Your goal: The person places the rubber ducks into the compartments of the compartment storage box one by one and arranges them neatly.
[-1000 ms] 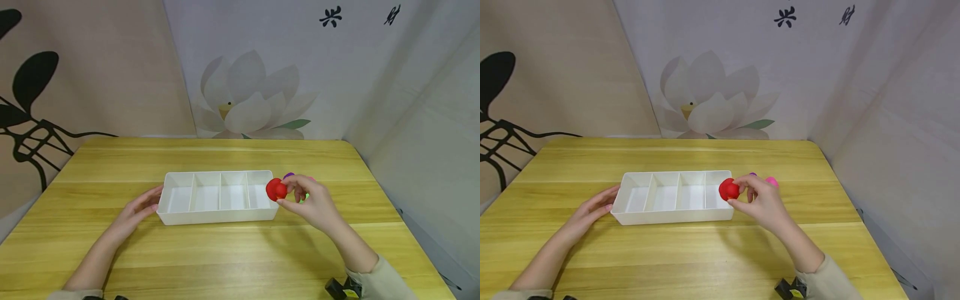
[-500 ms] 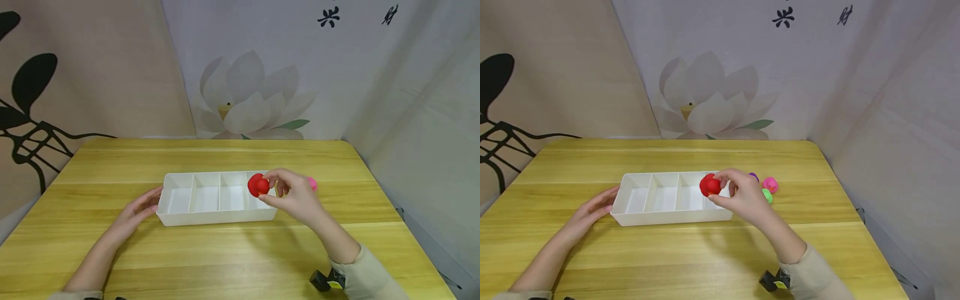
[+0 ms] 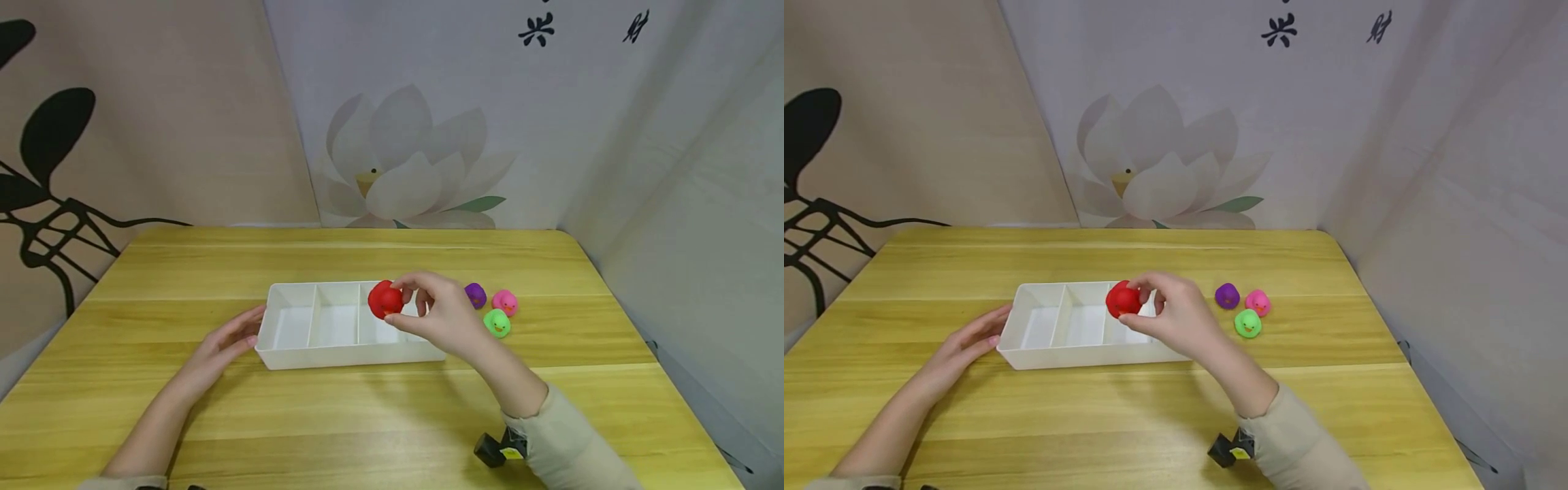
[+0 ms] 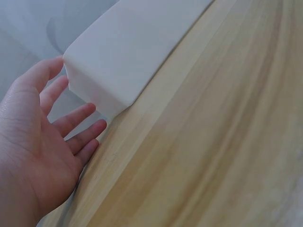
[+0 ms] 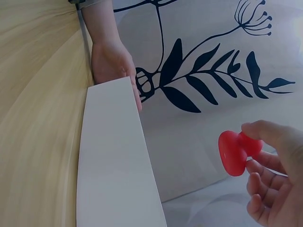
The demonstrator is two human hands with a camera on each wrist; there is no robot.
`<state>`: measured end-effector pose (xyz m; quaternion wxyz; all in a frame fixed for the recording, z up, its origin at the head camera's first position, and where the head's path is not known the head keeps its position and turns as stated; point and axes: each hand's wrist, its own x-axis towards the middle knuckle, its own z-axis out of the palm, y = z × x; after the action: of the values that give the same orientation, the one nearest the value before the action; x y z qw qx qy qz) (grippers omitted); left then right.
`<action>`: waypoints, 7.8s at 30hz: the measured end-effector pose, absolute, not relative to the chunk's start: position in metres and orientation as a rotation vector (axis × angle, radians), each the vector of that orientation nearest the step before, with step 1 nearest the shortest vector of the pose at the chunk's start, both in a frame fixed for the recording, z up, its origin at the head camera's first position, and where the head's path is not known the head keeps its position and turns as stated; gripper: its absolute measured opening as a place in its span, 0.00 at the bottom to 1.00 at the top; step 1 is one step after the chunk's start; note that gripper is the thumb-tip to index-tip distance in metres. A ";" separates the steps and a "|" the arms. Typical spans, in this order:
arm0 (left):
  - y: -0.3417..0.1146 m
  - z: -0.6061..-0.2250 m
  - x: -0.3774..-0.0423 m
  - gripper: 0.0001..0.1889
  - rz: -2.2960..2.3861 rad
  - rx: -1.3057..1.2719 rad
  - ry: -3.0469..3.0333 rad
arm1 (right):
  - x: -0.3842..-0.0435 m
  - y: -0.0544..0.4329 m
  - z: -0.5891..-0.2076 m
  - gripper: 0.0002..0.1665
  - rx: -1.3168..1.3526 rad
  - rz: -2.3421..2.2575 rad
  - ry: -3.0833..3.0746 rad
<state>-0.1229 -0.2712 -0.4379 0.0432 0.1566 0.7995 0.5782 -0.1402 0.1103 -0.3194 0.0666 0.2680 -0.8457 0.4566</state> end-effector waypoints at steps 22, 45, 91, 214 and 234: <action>-0.269 -0.434 -0.121 0.26 1.766 0.523 2.471 | -0.157 0.046 -0.327 0.19 0.998 1.424 -2.504; -0.271 -0.435 -0.122 0.26 1.753 0.507 2.456 | -0.174 -0.003 -0.346 0.22 0.886 1.443 -2.691; -0.270 -0.434 -0.122 0.26 1.742 0.493 2.460 | -0.189 -0.041 -0.384 0.19 0.738 1.348 -2.920; -0.270 -0.435 -0.122 0.26 1.728 0.464 2.481 | -0.141 0.076 -0.339 0.17 0.744 1.415 -2.515; -0.268 -0.435 -0.123 0.26 1.728 0.460 2.484 | -0.127 0.163 -0.354 0.20 0.676 1.366 -2.407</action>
<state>-0.1232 -0.2684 -0.4349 0.0404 0.1502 0.8109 0.5641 -0.1274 0.1630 -0.3545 0.1458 0.2349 -0.8358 0.4744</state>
